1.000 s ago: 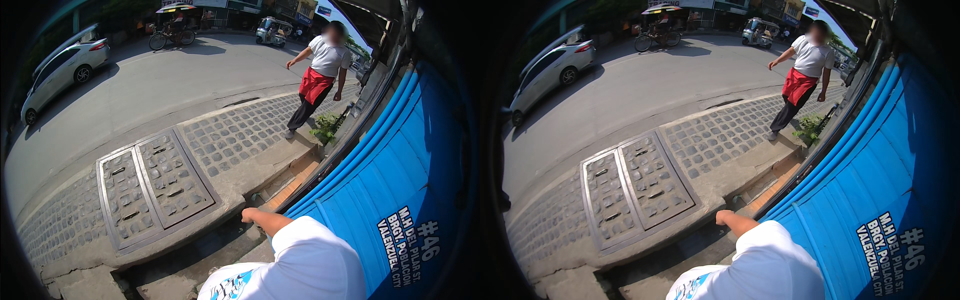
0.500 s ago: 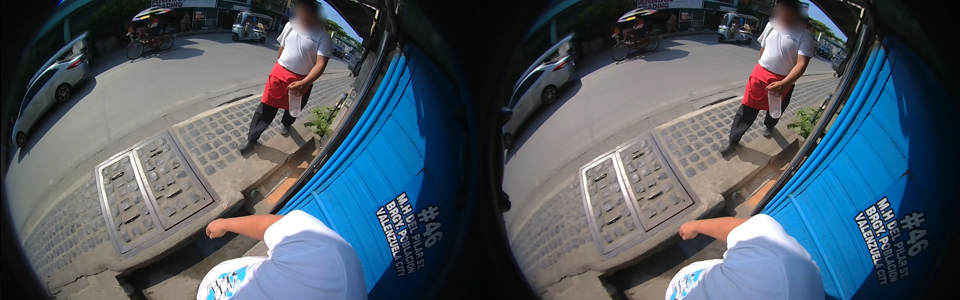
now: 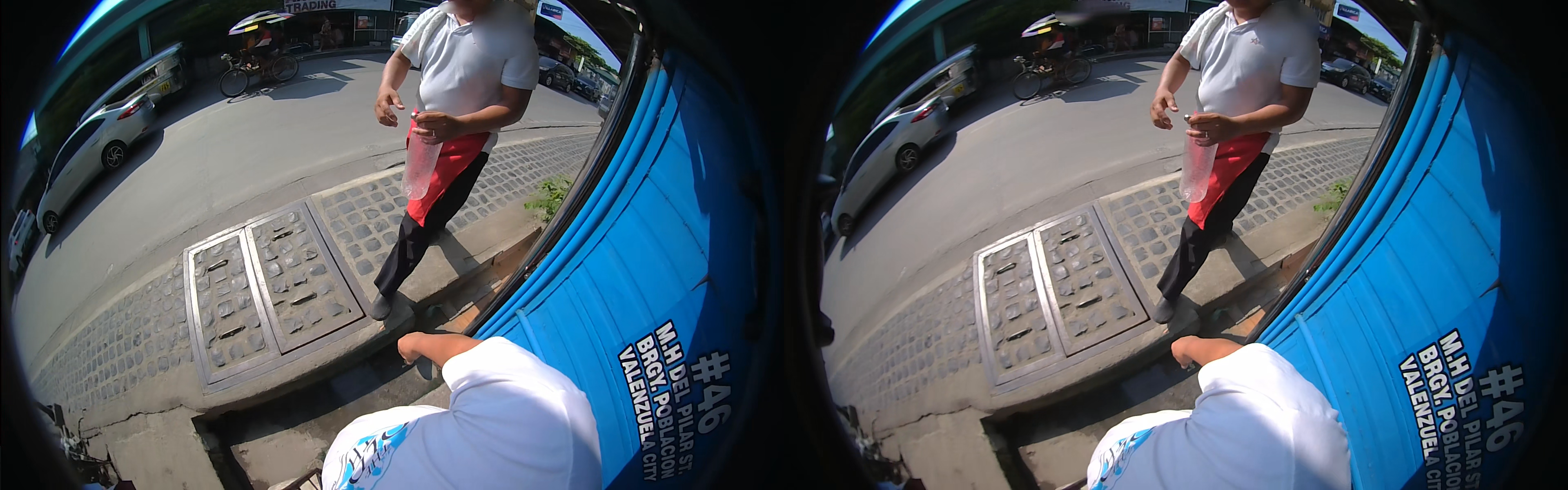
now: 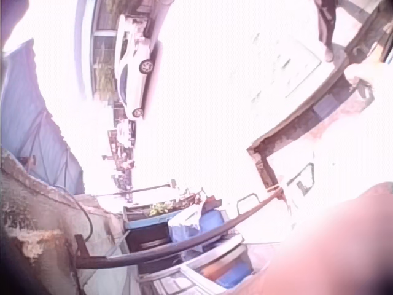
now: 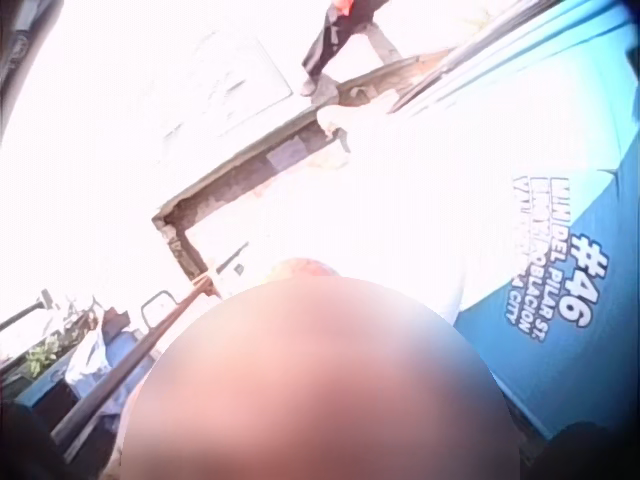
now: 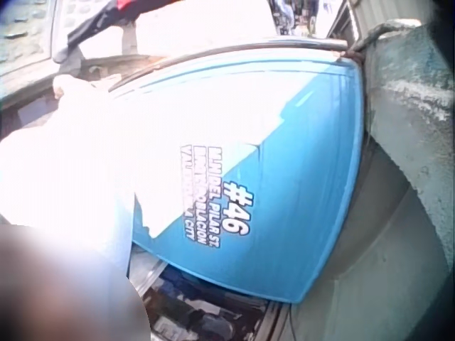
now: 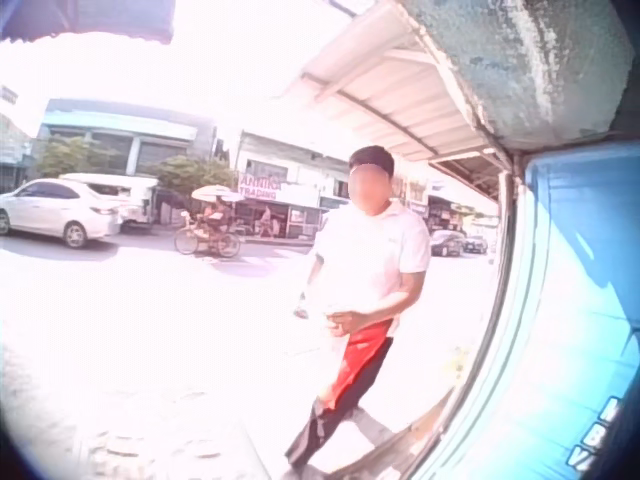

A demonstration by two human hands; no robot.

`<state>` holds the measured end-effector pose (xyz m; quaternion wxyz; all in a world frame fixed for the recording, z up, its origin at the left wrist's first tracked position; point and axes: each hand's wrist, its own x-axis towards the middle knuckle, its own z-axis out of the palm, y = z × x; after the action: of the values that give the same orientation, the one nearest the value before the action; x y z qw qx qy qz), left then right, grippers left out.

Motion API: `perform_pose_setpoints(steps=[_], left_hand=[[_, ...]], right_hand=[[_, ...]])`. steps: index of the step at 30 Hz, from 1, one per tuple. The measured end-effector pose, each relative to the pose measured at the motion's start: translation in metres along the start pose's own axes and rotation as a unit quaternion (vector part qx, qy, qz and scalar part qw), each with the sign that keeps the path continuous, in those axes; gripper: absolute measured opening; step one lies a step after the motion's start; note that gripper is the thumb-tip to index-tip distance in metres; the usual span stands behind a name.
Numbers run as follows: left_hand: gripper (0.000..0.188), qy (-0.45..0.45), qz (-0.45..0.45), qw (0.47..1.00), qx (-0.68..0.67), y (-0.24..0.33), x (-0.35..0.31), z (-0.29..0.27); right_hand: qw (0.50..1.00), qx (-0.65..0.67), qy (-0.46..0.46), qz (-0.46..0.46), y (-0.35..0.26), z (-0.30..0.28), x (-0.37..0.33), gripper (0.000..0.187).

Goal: The person enters a water kiosk and fills several plastic water containers from a tap. They handle blue and orange jerrycans and a clear bottle, filling them with water, capping them, and arranging them on the counter.

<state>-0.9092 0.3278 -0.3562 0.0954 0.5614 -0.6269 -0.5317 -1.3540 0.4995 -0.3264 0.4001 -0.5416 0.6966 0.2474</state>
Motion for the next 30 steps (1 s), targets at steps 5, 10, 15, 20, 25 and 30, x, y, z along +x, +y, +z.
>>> perform_pose_setpoints(steps=[5, 10, 15, 20, 25, 30], left_hand=[[0.044, 0.023, -0.007, 0.999, -0.03, -0.032, -0.054, 0.01], [0.043, 0.051, -0.024, 0.997, -0.055, -0.065, -0.115, 0.019], [0.042, 0.081, -0.048, 0.992, -0.083, -0.091, -0.167, 0.025], [0.041, 0.112, -0.068, 0.986, -0.101, -0.11, -0.201, 0.023], [0.04, 0.126, -0.081, 0.983, -0.11, -0.118, -0.216, 0.024], [0.039, 0.166, -0.11, 0.971, -0.135, -0.136, -0.24, 0.021]], right_hand=[[0.999, -0.005, -0.026, -0.045, -0.024, 0.015, 0.024, 0.014], [0.995, 0.03, 0.014, -0.095, -0.08, 0.049, -0.005, 0.019], [0.987, -0.078, -0.054, -0.128, -0.109, 0.101, -0.014, 0.021], [0.973, -0.141, -0.015, -0.18, -0.133, 0.094, -0.043, 0.021], [0.967, -0.153, -0.012, -0.201, -0.112, 0.097, -0.008, 0.022], [0.948, -0.186, -0.045, -0.254, -0.105, 0.09, 0.024, 0.017]])
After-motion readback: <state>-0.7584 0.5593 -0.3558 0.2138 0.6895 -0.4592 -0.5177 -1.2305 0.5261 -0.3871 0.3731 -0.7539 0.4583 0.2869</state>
